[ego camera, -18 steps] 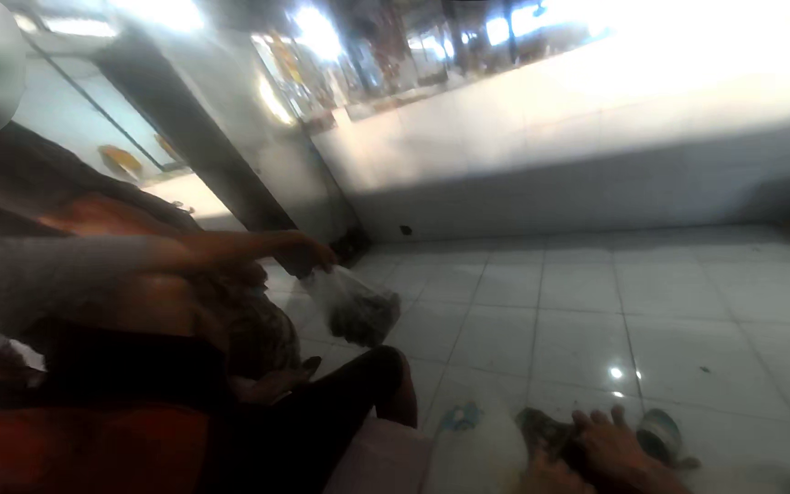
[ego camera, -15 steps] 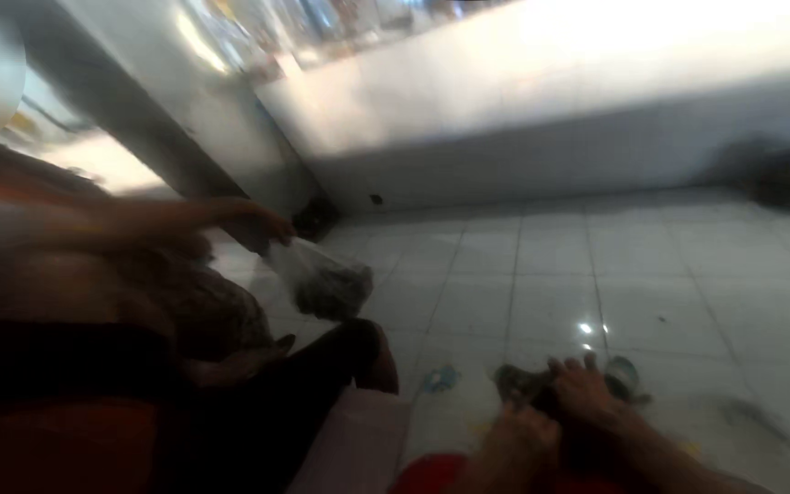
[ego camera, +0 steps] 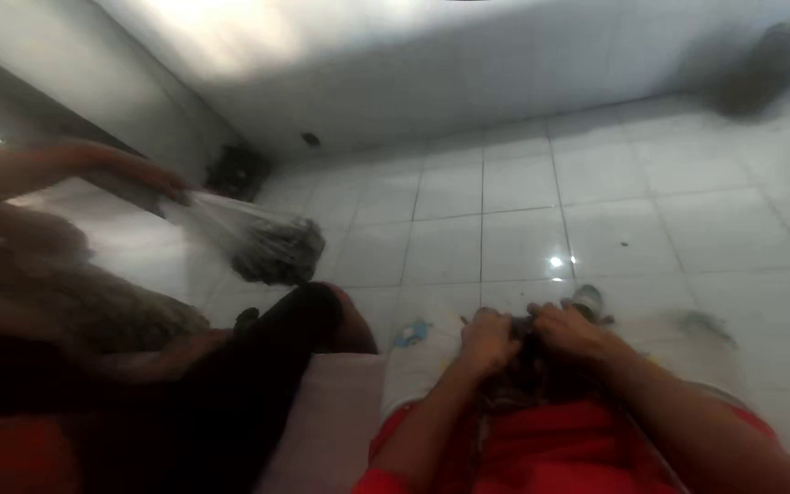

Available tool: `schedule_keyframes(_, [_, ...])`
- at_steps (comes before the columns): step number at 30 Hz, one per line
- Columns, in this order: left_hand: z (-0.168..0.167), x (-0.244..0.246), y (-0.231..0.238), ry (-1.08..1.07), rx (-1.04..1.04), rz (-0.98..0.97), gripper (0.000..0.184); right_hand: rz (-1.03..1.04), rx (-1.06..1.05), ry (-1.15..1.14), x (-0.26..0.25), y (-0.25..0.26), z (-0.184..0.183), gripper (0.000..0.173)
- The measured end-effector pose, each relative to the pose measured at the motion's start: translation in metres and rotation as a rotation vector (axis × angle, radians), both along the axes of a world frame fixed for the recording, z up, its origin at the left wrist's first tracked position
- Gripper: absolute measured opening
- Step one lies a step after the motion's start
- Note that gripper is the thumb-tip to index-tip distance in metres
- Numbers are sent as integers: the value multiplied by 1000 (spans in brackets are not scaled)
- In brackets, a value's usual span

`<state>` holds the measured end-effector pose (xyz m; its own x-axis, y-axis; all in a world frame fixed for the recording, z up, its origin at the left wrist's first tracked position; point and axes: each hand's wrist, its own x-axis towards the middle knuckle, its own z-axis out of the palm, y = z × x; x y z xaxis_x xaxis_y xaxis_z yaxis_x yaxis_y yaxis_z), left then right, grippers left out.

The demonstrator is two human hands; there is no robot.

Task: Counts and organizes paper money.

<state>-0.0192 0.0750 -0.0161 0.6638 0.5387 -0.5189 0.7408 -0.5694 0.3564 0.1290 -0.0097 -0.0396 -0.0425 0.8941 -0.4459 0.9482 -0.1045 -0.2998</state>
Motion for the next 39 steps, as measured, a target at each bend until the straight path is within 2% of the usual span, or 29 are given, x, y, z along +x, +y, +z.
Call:
schedule_keyframes(5, [-3, 0, 2, -56, -13, -33, 41, 5, -2, 74, 11, 2, -3, 20])
schedule_keyframes(8, [-1, 5, -2, -2, 50, -45, 31, -22, -42, 130, 12, 2, 7, 22])
schedule_keyframes(11, [2, 7, -1, 19, 59, 70, 25, -65, -34, 260, 16, 0, 15, 21])
schedule_keyframes(15, [4, 9, 4, -30, 56, 184, 25, -70, 71, 394, 20, -3, 6, 21])
schedule_keyframes(19, [4, 9, 5, -105, 80, 182, 25, -7, 169, 294, 14, -3, 1, 24])
schedule_keyframes(23, [-2, 8, -2, -221, 190, 58, 26, -6, 7, 55, -1, 6, 5, 32])
schedule_keyframes(26, [-8, 10, -10, -250, 277, -1, 24, -30, -48, 17, -5, 11, -3, 33])
schedule_keyframes(28, [-7, 10, -8, -235, 253, 37, 24, -41, -33, 38, -1, 10, -11, 34])
schedule_keyframes(34, [-15, 1, 8, -281, 83, 177, 27, 50, 295, 130, 4, -5, -22, 22])
schedule_keyframes(36, [-14, 0, 7, -295, 81, 179, 27, 62, 401, 159, -1, -9, -11, 22])
schedule_keyframes(37, [-12, 0, 5, -307, 86, 181, 27, 41, 398, 194, -7, -12, 8, 25])
schedule_keyframes(39, [-11, -1, 2, -336, 107, 193, 27, -54, 246, 308, -19, -16, 64, 32])
